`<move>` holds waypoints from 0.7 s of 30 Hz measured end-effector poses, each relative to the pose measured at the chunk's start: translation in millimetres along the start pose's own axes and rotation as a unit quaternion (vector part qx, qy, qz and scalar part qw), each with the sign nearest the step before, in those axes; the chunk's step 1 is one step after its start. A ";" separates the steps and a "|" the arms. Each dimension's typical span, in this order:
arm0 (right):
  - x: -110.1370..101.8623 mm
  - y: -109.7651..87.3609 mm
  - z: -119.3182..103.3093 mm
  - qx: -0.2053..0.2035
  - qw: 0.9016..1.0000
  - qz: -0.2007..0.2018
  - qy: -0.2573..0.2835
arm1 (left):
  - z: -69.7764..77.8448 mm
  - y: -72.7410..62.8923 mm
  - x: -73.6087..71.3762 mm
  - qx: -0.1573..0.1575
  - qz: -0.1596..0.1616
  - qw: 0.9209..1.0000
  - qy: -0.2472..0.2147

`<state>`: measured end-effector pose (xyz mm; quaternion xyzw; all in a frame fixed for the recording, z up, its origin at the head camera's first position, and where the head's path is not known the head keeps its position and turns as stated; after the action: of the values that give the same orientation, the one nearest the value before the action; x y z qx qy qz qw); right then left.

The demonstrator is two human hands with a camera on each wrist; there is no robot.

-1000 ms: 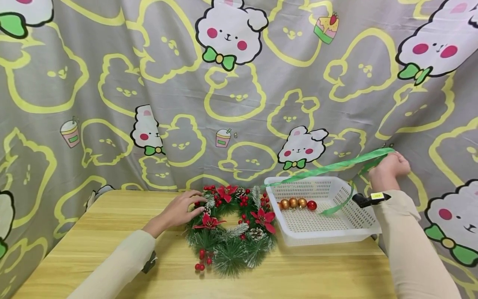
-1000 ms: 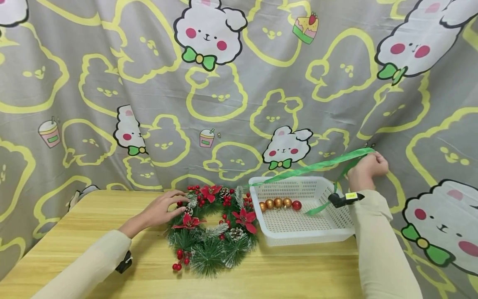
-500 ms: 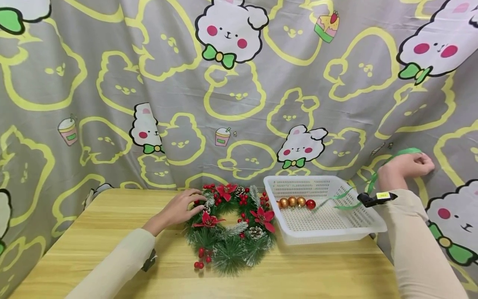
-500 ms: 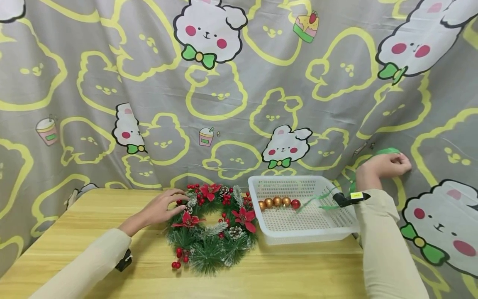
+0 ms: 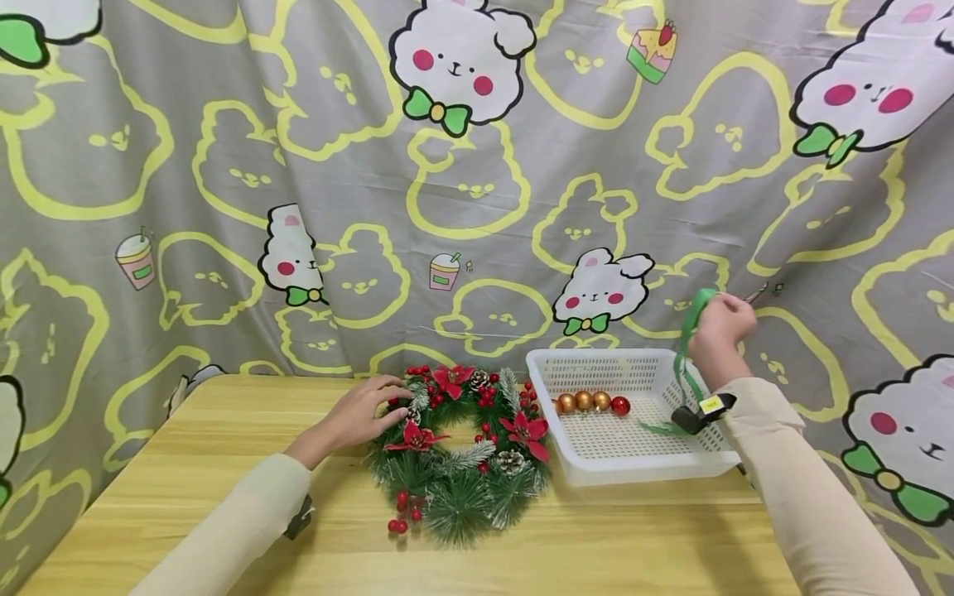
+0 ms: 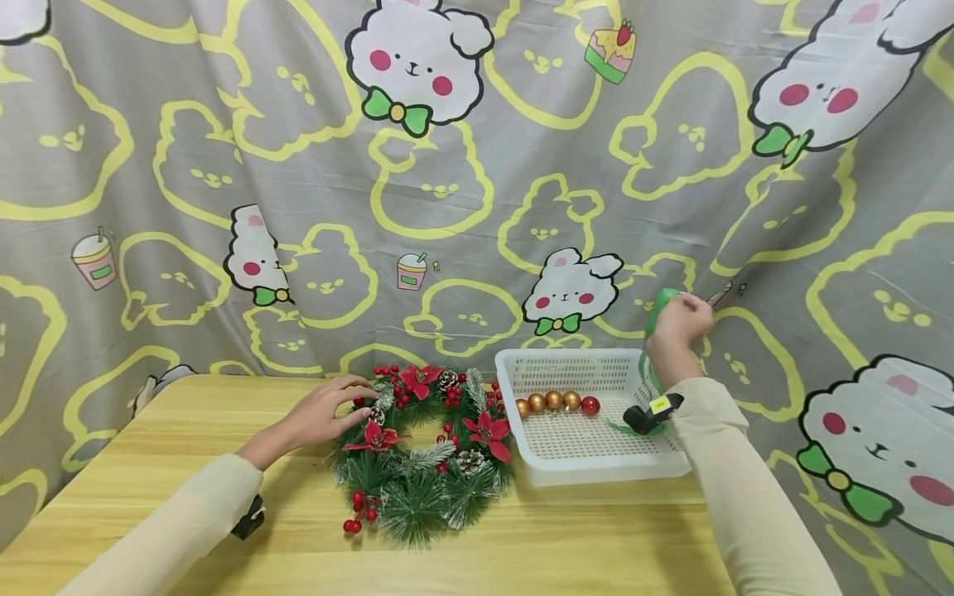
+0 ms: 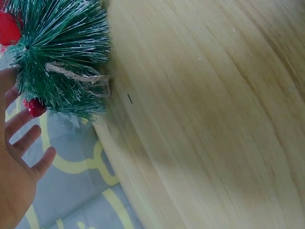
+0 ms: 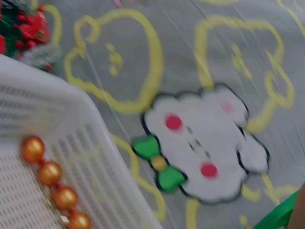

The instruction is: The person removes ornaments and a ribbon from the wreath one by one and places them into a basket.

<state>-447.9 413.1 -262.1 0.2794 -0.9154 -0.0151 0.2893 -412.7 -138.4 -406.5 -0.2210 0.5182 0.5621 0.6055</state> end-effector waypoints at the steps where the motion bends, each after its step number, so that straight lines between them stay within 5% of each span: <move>1: 7.2 -9.2 1.9 0.017 0.999 -0.024 -0.013 | 0.2 0.0 -0.3 0.000 0.000 1.000 -0.001; 7: 47.5 -58.5 4.5 0.042 0.983 -0.147 -0.100 | 0.6 0.1 -2.2 -0.003 0.002 1.000 0.000; 14: 78.2 -102.6 11.8 0.055 0.956 -0.264 -0.114 | 2.7 -0.8 -2.8 -0.001 0.001 1.000 0.002; 18: 83.3 -112.5 22.6 0.060 0.919 -0.348 -0.176 | 1.5 -0.5 -0.6 -0.005 -0.004 1.000 0.007; 21: 84.4 -113.6 35.5 0.075 0.870 -0.433 -0.224 | 0.4 -0.2 0.9 -0.009 -0.009 1.000 0.008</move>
<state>-467.0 268.6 -269.2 0.6577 -0.7413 -0.1324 0.0190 -412.5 -137.7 -407.1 -0.2356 0.5156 0.5597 0.6045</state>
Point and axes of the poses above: each hand's wrist, its own y-axis towards the middle knuckle, its own x-axis out of the palm, z = x × y, the point moved 9 cm from there along y, towards the middle knuckle, and after that the axes turned 15 degrees about -x, right-handed, at the moved point
